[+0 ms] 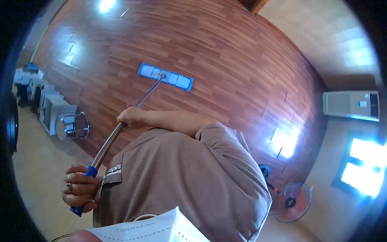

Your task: The person is mopping a wooden floor using a flat mop in a wood-paneled room.

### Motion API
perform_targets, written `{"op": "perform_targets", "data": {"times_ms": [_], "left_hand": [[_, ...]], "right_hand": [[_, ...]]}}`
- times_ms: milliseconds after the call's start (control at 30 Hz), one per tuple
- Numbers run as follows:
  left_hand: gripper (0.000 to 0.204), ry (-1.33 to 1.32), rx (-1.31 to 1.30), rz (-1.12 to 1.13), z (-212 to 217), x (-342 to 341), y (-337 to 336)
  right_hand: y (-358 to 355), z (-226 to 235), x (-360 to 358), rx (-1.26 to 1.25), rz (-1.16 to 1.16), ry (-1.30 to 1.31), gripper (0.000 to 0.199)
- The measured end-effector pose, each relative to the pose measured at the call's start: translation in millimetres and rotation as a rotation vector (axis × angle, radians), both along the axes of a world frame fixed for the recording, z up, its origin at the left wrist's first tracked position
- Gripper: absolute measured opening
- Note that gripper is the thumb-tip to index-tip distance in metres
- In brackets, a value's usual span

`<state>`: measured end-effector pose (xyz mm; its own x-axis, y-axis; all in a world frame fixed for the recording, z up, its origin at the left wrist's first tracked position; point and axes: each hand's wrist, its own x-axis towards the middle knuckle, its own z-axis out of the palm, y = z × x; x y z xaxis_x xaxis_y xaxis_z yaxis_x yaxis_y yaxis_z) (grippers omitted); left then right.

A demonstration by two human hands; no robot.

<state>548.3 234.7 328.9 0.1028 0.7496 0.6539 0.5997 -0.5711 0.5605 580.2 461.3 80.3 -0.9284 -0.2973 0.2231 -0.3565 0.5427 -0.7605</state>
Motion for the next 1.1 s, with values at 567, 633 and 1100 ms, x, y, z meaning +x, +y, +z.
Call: {"op": "perform_targets", "data": {"times_ms": [567, 633, 1100], "left_hand": [[0.02, -0.331, -0.416, -0.867, -121, -294, 130], [0.023, -0.431, -0.479, -0.81, -138, -309, 138], [0.018, 0.009, -0.525, -0.834, -191, -359, 206]], "right_hand": [[29, -75, -69, 0.19, -1.44, 0.003, 0.022], [28, -93, -69, 0.197, -1.604, -0.098, 0.021], [71, -191, -61, 0.238, -1.904, -0.076, 0.005]]}}
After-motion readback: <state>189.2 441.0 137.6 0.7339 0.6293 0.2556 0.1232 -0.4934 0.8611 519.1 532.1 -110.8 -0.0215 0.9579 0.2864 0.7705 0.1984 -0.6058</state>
